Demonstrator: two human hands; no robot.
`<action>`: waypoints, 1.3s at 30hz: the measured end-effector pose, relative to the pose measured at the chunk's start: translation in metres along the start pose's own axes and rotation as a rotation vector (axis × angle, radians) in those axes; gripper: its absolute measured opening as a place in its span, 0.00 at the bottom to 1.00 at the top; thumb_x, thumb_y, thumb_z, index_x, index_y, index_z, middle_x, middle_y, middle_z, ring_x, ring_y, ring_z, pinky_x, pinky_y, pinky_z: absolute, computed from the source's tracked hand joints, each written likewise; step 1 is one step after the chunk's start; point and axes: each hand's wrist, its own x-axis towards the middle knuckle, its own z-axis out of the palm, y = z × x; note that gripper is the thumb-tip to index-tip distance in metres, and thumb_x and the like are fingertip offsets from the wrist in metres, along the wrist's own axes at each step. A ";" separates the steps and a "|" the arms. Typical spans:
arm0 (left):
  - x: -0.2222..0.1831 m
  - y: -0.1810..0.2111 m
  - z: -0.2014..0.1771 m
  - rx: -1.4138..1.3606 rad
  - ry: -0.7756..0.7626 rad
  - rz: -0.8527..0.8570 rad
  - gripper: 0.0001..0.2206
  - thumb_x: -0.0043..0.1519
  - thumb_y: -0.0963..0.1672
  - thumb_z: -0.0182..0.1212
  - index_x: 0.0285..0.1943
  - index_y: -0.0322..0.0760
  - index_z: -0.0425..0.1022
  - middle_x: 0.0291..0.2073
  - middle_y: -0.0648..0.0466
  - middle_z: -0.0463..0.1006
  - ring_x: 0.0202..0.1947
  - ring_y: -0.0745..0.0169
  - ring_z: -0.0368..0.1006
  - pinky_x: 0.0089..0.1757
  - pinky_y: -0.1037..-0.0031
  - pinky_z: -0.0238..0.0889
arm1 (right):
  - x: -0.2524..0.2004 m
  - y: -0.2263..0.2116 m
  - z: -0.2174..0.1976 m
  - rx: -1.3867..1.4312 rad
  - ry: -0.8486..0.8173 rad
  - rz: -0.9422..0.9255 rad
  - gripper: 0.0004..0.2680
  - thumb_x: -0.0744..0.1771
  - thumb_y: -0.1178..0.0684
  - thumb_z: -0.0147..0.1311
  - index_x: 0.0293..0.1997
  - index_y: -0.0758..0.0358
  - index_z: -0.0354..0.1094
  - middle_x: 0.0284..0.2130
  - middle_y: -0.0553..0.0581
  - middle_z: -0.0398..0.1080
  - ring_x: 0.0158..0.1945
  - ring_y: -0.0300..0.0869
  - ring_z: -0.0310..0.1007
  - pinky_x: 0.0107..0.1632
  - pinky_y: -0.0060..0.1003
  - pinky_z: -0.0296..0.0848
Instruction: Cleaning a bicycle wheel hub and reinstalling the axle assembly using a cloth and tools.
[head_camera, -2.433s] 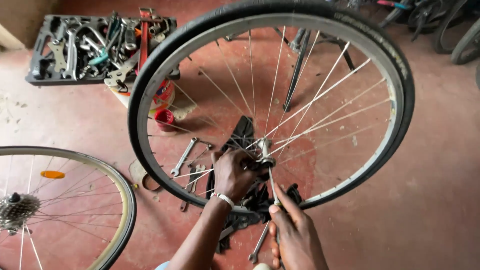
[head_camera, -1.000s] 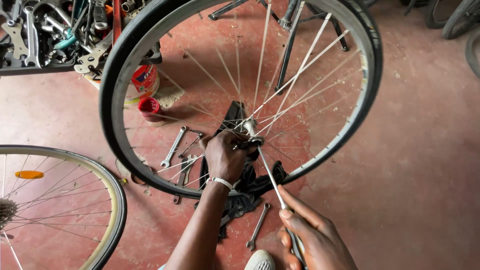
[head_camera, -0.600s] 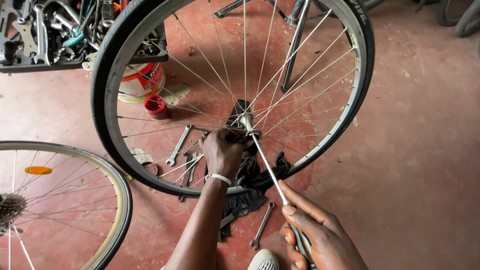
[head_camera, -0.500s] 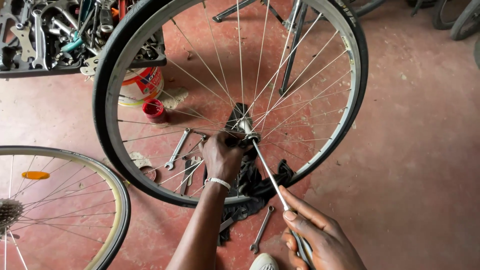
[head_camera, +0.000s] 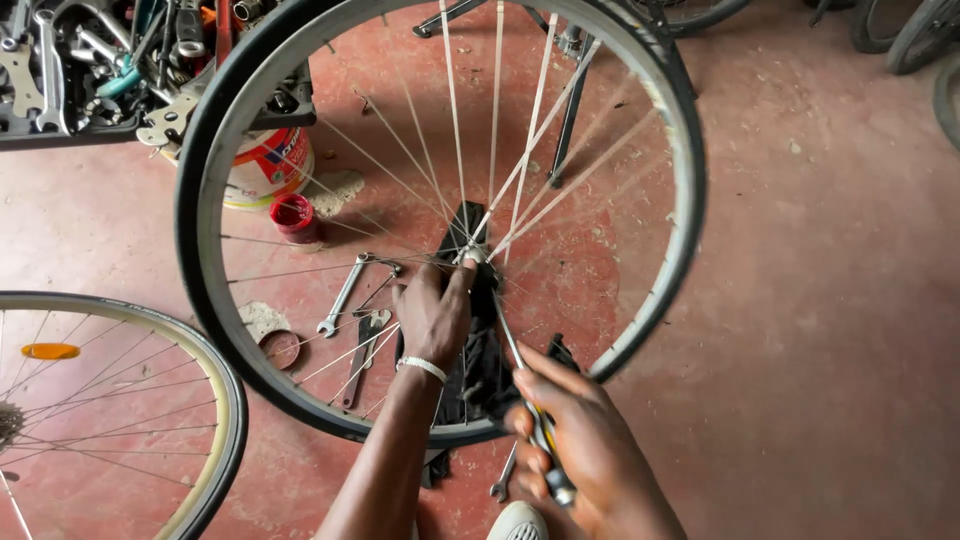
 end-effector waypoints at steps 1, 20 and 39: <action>0.001 -0.003 0.000 0.034 0.039 0.065 0.23 0.55 0.56 0.46 0.30 0.31 0.73 0.19 0.49 0.75 0.23 0.49 0.67 0.51 0.66 0.48 | 0.008 0.000 0.004 0.111 -0.030 -0.014 0.15 0.65 0.56 0.43 0.58 0.54 0.66 0.19 0.55 0.56 0.12 0.35 0.47 0.12 0.29 0.44; 0.008 -0.018 0.001 -0.088 0.062 0.144 0.10 0.43 0.42 0.55 0.33 0.37 0.72 0.24 0.54 0.74 0.28 0.61 0.62 0.47 0.74 0.45 | 0.018 -0.037 0.028 -1.289 0.238 -0.214 0.16 0.66 0.53 0.38 0.60 0.45 0.58 0.25 0.58 0.73 0.13 0.45 0.63 0.22 0.40 0.66; 0.002 0.026 -0.027 -0.410 0.160 -0.176 0.08 0.49 0.41 0.65 0.31 0.29 0.74 0.22 0.52 0.76 0.20 0.65 0.67 0.28 0.77 0.64 | 0.041 -0.019 -0.015 -0.075 -0.247 -0.002 0.09 0.66 0.55 0.41 0.44 0.71 0.63 0.24 0.68 0.64 0.20 0.50 0.64 0.20 0.41 0.62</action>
